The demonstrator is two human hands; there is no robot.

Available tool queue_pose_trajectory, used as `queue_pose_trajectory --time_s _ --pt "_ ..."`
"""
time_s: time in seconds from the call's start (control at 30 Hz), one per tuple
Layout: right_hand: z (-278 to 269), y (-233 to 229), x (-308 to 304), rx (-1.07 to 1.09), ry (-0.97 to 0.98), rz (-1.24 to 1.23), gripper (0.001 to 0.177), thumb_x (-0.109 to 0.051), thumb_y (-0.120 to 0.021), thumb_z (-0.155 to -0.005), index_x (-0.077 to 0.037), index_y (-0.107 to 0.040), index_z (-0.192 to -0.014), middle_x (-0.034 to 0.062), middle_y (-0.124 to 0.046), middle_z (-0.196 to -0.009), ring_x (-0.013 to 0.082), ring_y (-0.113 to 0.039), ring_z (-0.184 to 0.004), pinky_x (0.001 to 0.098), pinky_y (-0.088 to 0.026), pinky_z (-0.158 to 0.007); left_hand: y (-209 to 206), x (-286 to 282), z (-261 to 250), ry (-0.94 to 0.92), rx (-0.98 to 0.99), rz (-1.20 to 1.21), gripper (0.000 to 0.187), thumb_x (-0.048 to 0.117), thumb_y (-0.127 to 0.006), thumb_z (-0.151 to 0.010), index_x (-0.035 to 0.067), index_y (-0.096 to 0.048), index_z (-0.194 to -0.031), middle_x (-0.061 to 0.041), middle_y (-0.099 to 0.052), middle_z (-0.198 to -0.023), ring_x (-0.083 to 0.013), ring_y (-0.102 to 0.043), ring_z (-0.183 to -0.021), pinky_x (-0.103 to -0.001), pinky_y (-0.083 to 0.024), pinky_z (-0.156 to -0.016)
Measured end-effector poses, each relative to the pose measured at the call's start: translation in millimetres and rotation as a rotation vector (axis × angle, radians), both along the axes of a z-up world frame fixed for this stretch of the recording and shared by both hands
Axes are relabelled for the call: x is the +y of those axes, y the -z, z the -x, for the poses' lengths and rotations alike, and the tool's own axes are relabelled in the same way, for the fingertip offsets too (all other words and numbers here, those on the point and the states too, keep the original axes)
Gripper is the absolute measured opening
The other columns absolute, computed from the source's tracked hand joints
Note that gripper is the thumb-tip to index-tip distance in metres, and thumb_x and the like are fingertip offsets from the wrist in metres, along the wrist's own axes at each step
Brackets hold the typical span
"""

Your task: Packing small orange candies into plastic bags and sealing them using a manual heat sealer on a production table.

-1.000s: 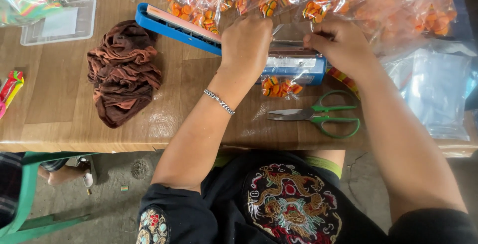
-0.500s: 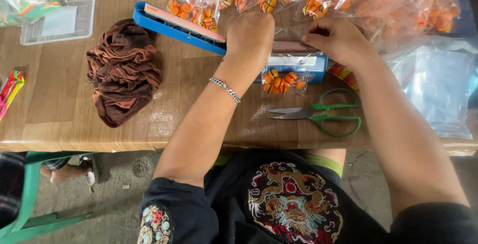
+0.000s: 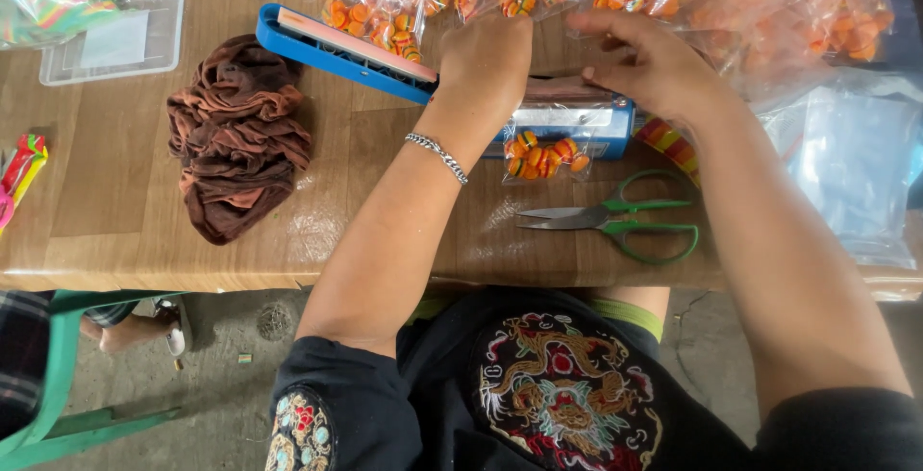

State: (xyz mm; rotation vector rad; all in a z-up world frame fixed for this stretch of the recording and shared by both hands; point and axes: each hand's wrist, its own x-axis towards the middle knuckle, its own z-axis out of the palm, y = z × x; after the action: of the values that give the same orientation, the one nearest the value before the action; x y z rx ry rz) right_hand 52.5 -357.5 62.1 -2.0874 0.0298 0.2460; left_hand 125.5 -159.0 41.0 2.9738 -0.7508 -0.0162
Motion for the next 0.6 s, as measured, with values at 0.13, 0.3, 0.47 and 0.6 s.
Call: queue_pose_trajectory --time_s 0.13,0.3,0.47,0.6 --pt "-3 4 -5 -0.111 -0.211 0.118 0.03 -0.007 -0.056 -0.103 -0.023 -0.074 -0.121 0.0016 -0.063 -0.126 0.013 -0.053 -0.114 0.0274 -0.038 -0.095 -12 -7 -3 0.014 0.131 -0.089 0.026 -0.008 -0.064 -0.087 0.016 -0.066 -0.094 -0.002 -0.064 -0.081 -0.0252 -0.062 -0.077 -0.041 -0.051 -0.067" --pt "-2 10 -5 0.051 -0.122 -0.1 0.026 -0.009 -0.055 -0.105 -0.016 -0.078 -0.112 -0.0023 -0.076 -0.109 0.0066 -0.063 -0.098 0.0209 -0.047 -0.088 -13 -3 -2 0.046 0.148 -0.139 0.028 -0.008 -0.063 -0.087 0.018 -0.064 -0.079 0.001 -0.062 -0.071 -0.0236 -0.06 -0.07 -0.039 -0.049 -0.065" --pt "-3 12 -3 0.128 -0.052 -0.225 0.022 -0.016 -0.06 -0.1 -0.013 -0.078 -0.113 0.0019 -0.076 -0.099 0.007 -0.064 -0.084 0.0195 -0.05 -0.073 -45 38 35 0.211 -0.263 0.462 0.016 -0.003 -0.058 -0.086 0.009 -0.067 -0.079 -0.007 -0.066 -0.081 -0.0294 -0.062 -0.075 -0.045 -0.047 -0.06" --pt "-3 11 -1 0.163 -0.027 -0.223 0.027 -0.01 -0.054 -0.098 -0.015 -0.077 -0.113 0.0032 -0.077 -0.106 0.0087 -0.067 -0.09 0.0204 -0.054 -0.078 -103 98 81 0.22 -0.464 0.738 0.017 0.001 -0.067 -0.1 0.006 -0.069 -0.117 -0.013 -0.07 -0.118 -0.0349 -0.063 -0.109 -0.044 -0.048 -0.094"
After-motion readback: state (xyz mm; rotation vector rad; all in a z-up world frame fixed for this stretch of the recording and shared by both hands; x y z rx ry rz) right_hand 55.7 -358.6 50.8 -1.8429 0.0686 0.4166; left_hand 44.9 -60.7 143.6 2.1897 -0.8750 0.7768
